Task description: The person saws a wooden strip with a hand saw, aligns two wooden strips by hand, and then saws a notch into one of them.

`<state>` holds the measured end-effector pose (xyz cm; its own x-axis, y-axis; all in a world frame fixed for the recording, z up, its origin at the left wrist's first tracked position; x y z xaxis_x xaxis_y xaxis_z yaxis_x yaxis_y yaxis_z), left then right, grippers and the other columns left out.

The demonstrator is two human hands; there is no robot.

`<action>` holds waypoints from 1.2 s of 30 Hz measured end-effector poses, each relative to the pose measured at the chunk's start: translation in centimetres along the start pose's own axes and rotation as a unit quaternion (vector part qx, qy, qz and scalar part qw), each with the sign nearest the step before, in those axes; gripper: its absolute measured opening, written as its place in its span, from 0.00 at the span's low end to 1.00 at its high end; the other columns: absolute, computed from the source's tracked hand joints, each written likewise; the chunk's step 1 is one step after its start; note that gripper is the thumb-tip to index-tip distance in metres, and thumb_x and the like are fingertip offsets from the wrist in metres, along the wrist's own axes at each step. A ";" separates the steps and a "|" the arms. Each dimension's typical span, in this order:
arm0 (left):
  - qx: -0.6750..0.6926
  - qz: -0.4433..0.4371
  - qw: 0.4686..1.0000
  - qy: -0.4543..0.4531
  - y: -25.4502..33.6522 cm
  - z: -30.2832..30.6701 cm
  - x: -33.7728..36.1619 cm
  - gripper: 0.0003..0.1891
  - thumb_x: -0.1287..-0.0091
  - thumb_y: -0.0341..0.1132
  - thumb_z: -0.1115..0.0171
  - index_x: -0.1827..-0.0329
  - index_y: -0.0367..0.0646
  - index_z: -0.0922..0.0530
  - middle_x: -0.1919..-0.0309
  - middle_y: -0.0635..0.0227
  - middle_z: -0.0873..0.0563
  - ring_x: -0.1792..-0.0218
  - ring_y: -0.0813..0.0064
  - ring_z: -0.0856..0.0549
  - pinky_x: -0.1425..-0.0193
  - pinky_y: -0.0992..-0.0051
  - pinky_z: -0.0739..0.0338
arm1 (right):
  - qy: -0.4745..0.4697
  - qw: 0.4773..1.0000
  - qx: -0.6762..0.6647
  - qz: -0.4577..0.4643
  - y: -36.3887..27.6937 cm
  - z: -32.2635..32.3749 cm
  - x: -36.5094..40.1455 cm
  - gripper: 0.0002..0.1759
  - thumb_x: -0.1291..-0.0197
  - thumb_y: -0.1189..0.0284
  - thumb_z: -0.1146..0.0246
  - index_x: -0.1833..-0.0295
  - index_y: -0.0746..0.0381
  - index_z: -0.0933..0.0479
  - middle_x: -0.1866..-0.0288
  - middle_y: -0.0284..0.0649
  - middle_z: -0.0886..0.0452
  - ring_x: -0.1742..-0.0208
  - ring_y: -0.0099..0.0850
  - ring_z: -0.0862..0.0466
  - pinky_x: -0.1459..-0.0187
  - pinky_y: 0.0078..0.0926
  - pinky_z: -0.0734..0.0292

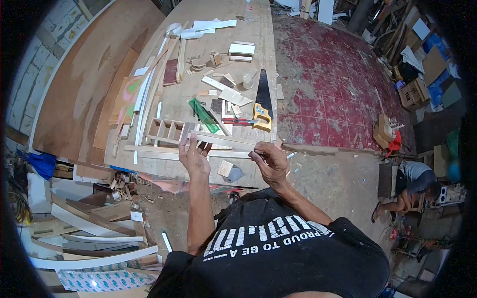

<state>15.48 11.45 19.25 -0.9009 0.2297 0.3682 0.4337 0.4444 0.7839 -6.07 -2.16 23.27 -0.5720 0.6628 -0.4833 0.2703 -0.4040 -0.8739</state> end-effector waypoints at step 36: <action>-0.016 -0.207 0.967 -0.148 2.8 -4.6 4.3 0.28 0.29 0.26 0.32 0.28 0.35 0.32 0.50 0.60 0.17 0.54 0.74 0.14 0.52 0.71 0.10 | 0.073 0.924 -0.244 -0.285 5.3 2.5 1.8 0.27 0.33 0.81 0.36 0.29 0.71 0.27 0.58 0.38 0.19 0.63 0.26 0.18 0.59 0.24 0.22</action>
<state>12.70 9.68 25.35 -0.9507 0.2786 -0.1362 0.0320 0.5250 0.8505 -7.59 -4.66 17.92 -0.6276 0.7730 0.0927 0.2946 0.3460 -0.8908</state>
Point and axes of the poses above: each hand's wrist, its own x-axis away from the middle knuckle, its own z-axis out of the back of the hand, y = z × x, the point moved 6 cm from there along -x, towards the middle knuckle
